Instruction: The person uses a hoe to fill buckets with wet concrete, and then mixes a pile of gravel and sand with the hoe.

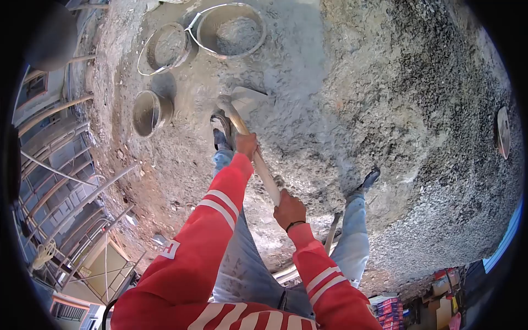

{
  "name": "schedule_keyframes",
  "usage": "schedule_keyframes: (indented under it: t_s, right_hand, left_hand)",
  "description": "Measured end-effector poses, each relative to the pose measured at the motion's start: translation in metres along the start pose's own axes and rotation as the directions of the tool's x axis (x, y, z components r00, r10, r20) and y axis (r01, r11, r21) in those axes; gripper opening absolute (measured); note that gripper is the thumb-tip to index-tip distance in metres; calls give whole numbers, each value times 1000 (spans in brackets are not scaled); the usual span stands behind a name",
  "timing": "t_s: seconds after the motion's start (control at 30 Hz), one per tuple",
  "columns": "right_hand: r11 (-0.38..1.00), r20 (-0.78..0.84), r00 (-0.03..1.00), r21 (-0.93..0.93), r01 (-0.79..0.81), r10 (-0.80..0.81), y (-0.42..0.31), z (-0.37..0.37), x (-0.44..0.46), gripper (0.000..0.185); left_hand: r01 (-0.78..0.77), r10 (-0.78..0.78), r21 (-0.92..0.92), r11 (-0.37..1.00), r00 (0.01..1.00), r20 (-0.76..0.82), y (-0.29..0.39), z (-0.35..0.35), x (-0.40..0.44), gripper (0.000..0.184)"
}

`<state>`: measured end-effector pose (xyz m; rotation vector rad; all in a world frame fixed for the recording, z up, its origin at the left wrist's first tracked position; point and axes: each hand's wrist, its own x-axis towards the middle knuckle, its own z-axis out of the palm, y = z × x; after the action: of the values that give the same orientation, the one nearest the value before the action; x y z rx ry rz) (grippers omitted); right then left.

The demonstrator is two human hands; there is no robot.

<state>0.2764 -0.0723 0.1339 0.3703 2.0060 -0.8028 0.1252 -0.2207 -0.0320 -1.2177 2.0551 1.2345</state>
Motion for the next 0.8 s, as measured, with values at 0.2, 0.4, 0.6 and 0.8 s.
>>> schedule_keyframes:
  t_s: [0.2,0.4,0.6,0.8]
  right_hand:
    - [960,66,975,-200,-197,214,55,-2,-107,37]
    - [965,91,975,-185,-184,203,-1,-42,-90,41]
    - [970,285,928,-103,-221,241,-117,-156,-46,46]
    - [996,150,985,17,84,-85,-174,-231,-123,37]
  left_hand:
    - [460,-470,95,883,859,205,-147,77,-87,19]
    - [608,-498,13,793,637,589,-144,78,-83,12]
    - [820,-388,-301,486,512,767,-53,43,-62,10]
    - [794,-342,-432,429,585,735,96,-28,-47,12]
